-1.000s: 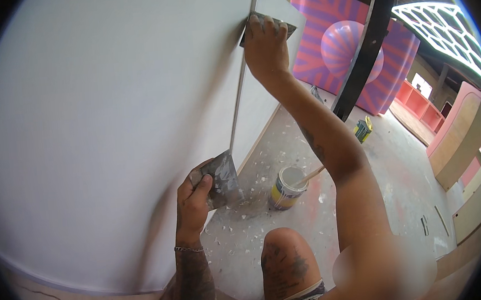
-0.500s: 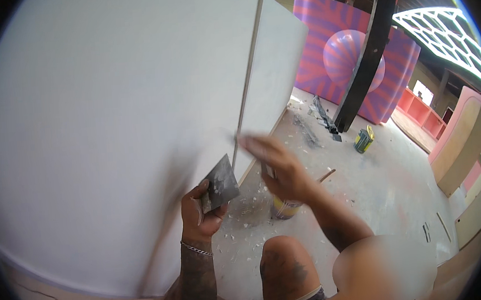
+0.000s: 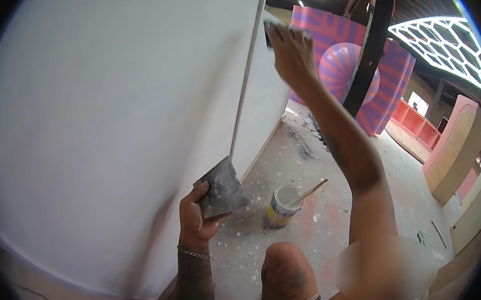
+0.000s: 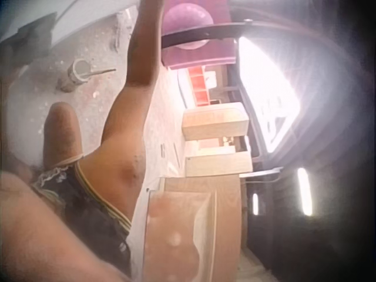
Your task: Applying putty or joint compound to the corner and surface of a wall using putty knives.
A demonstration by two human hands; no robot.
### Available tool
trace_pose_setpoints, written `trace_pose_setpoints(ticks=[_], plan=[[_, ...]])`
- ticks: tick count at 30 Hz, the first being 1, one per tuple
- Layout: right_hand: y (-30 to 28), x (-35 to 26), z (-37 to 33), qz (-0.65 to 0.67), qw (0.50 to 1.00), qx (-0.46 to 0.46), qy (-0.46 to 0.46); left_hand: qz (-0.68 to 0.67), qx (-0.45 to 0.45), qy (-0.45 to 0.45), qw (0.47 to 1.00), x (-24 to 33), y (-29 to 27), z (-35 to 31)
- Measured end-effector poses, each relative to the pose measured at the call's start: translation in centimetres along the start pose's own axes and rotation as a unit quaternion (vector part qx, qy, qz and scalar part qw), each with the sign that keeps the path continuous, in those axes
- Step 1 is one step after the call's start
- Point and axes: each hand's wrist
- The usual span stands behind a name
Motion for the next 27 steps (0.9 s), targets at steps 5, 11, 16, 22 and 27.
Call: trace_pose_setpoints(ticks=[5,11,16,22,27], plan=[[1.9,-1.7,6.1,-0.097,0.992,0.075,0.031,0.013,0.019,0.008,1.0,-0.2,0.5,-0.1],[3.1,-3.5,4.4,-0.157,0.986,0.029,0.036,0.002,0.024,0.018,1.0,0.7,0.2,-0.3],[3.2,-5.6,0.5,-0.147,0.989,0.007,0.024,-0.015,0.043,0.018,0.999,1.3,0.0,-0.6],[3.0,-7.2,-3.1,-0.133,0.99,-0.046,0.025,-0.028,0.025,0.028,0.999,1.4,-0.3,-0.7],[2.1,-8.6,-4.9,-0.128,0.989,-0.074,0.026,-0.021,0.031,0.032,0.999,1.9,0.2,-1.3]])
Point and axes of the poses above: each hand's wrist, its own z-axis towards the middle knuckle, its own y-axis out of the palm, x = y × z, and after that the axes turned 9 degrees about y, right-handed
